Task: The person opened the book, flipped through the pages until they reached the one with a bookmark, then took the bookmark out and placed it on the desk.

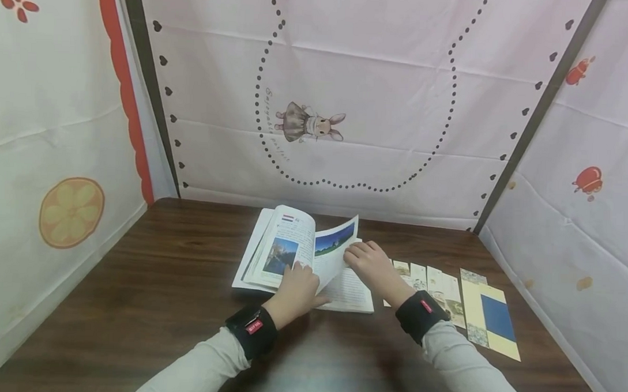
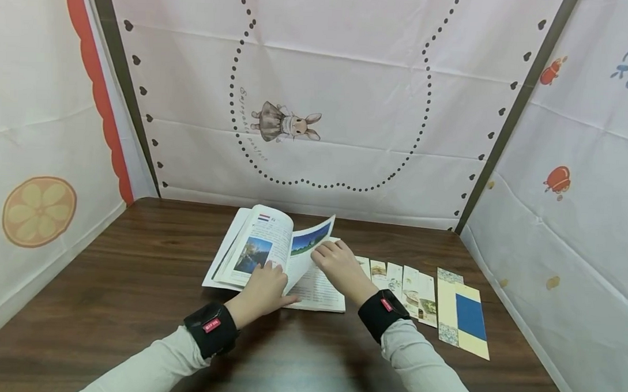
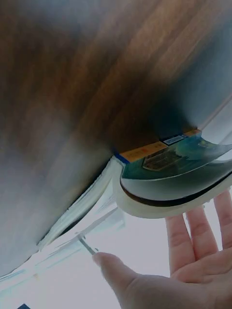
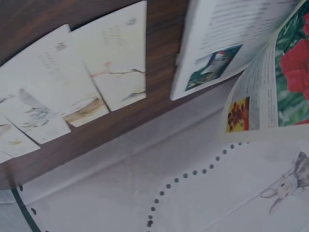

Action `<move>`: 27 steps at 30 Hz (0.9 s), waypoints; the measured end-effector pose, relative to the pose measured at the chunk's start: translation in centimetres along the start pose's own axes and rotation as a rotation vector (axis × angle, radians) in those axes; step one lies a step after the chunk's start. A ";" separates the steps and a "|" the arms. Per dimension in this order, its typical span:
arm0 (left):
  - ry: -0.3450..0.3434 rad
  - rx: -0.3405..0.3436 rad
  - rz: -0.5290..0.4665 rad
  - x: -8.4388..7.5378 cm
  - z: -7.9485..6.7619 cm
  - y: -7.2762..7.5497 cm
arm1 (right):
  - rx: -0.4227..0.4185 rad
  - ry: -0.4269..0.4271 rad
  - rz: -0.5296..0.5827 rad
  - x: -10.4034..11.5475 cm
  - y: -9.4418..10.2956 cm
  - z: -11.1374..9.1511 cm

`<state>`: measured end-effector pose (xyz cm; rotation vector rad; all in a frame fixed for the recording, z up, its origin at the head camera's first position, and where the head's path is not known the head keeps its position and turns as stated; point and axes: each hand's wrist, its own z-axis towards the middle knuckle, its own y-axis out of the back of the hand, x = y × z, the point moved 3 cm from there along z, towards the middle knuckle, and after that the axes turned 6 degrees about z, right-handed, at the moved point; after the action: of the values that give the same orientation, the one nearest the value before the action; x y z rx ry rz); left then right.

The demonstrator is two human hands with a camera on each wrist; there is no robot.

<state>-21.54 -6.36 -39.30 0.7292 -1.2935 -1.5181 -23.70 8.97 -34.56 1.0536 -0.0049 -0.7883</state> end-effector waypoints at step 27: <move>0.055 -0.373 -0.044 2.3 0.1 1.4 | 0.800 -0.529 0.577 -0.9 -5.2 -4.1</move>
<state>-22.03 -8.45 -37.63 0.5544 -0.9220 -1.7008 -25.92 11.35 -40.43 1.4528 -1.1047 -0.5039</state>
